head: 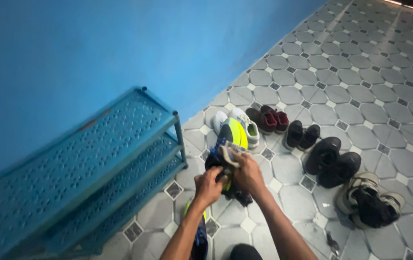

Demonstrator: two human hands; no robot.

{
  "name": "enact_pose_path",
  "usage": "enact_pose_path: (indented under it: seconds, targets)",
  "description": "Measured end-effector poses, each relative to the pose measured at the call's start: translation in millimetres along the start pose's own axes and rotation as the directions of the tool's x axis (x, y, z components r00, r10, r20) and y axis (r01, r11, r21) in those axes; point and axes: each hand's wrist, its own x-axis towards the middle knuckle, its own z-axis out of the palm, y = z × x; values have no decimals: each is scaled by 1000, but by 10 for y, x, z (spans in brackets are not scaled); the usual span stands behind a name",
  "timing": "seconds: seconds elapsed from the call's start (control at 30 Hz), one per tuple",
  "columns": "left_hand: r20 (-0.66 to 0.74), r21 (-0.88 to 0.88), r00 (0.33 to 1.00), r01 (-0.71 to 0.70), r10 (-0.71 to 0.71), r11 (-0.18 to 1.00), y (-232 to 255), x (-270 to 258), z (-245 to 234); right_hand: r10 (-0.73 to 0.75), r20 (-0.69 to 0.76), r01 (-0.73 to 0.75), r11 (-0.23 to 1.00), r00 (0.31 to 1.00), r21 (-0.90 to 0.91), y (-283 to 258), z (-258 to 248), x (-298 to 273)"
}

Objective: The person sits on the floor and wipes a pair of blue and neon-yellow sneakers with a cloth, then places them on a blue shoe rack. The person also folds a dark patterned cloth and places it on the rack.

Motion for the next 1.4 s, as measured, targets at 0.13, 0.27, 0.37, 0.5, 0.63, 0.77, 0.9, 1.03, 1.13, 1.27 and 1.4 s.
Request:
enact_pose_path:
  seconds: [0.13, 0.27, 0.37, 0.5, 0.63, 0.77, 0.9, 1.03, 1.13, 1.27, 1.4]
  targets:
    - [36, 45, 999, -42, 40, 998, 209, -282, -243, -193, -8, 192, 973, 981, 131, -149, -61, -662]
    - [-11, 164, 994, -106, 109, 981, 490, -615, -304, -86, -96, 85, 996, 992, -16, -251, -279, -904]
    - [-26, 189, 994, -101, 108, 977, 657, -825, -280, 11, -142, -22, 996, 990, -82, -273, -465, -816]
    - [-56, 206, 985, -148, 163, 967, 789, -1010, -274, -32, -199, 14, 996, 979, -91, -219, -573, -859]
    - [-74, 231, 981, -157, 178, 960, 837, -1105, -307, -205, -198, 221, 973, 959, 62, -216, -404, -1170]
    - [-86, 219, 984, -136, 158, 966, 874, -1185, -333, -111, -114, 128, 979, 987, 159, -296, -340, -1633]
    - [-117, 198, 983, -115, 140, 973, 977, -1324, -339, -85, -110, 91, 994, 990, 53, -405, -538, -1637]
    - [-161, 174, 958, -207, 235, 963, 1083, -1461, -350, -128, -244, 124, 992, 961, -32, -426, -824, -1340]
    - [-180, 175, 950, -224, 255, 959, 1142, -1532, -361, 17, -238, -23, 999, 971, -23, -430, -873, -1295]
    - [-179, 200, 954, -205, 242, 958, 1205, -1536, -374, -116, -307, 158, 981, 944, 114, -500, -646, -1634]
    - [-175, 276, 953, -195, 249, 941, 1207, -1584, -438, -223, -248, 279, 936, 943, 216, -532, -490, -1940]
